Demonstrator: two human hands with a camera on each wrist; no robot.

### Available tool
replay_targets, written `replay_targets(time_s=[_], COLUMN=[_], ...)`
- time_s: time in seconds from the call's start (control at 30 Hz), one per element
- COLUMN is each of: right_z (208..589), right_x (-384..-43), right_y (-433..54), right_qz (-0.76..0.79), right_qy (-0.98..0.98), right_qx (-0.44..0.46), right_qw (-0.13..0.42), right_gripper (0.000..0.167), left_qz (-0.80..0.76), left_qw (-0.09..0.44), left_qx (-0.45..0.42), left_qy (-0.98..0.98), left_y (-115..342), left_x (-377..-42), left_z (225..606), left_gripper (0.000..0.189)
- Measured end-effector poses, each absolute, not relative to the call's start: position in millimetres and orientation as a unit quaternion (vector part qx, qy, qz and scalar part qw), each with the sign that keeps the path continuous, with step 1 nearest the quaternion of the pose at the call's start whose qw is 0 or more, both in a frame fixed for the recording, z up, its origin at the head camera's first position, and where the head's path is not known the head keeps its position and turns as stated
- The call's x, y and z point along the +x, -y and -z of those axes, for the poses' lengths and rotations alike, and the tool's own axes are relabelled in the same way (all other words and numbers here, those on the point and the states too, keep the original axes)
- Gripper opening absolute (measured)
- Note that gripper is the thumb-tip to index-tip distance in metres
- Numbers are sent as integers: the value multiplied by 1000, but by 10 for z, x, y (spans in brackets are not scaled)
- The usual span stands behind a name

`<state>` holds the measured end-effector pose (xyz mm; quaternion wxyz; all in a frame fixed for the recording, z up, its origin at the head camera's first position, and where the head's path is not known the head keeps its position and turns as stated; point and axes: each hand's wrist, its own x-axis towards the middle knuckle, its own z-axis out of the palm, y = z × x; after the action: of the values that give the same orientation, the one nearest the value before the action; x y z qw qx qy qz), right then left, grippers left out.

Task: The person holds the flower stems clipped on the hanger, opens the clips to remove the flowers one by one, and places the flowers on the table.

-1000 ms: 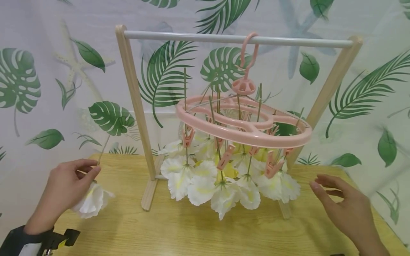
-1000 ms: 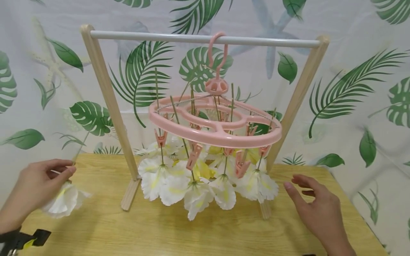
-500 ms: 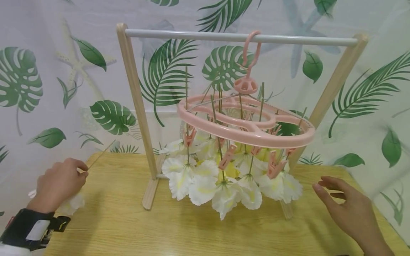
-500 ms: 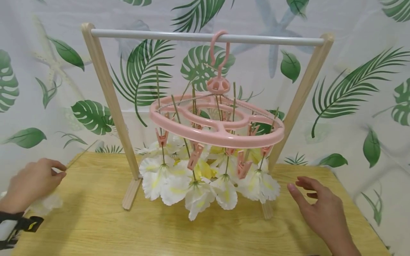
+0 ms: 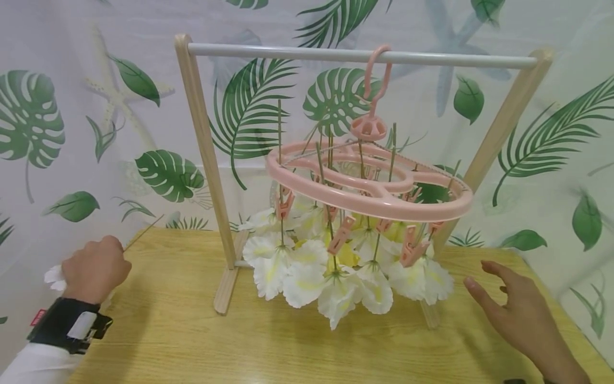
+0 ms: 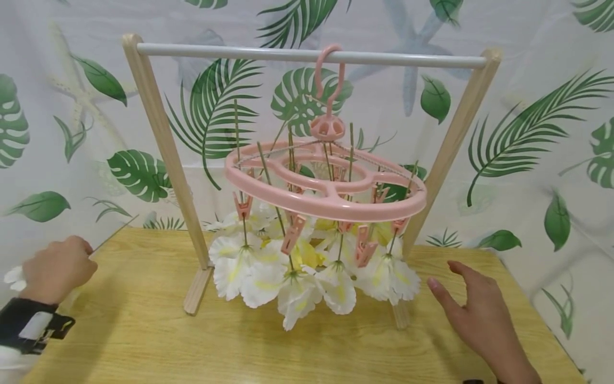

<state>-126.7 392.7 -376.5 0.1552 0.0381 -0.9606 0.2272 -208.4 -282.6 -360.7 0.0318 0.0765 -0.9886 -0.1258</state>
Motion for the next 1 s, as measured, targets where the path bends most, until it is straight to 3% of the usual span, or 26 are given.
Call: replay_targets(time_s=[0.13,0.3,0.43,1.0], right_z=[3859,3953,3996,4092], right_x=[-1339,-1364,-1352,-1376], right_y=[-3988,-4035,-4043,-4042], right_qz=[-217,-211,-203,-207], right_qy=[959,959,962,957], right_qx=[67,85,86,110], right_qw=[168,169,159,169], right_gripper=[63,61,61,56], left_qz=[109,86,71,21], left_qw=[70,119,128,68], left_qx=[73,78,84,112], left_qy=[989,986,986,991], left_y=[2822,2807,2811,2870], left_x=[-2121,-2202,-2260,-2438], left_z=[3701,3820,3897,4073], left_gripper=[27,20,19,15])
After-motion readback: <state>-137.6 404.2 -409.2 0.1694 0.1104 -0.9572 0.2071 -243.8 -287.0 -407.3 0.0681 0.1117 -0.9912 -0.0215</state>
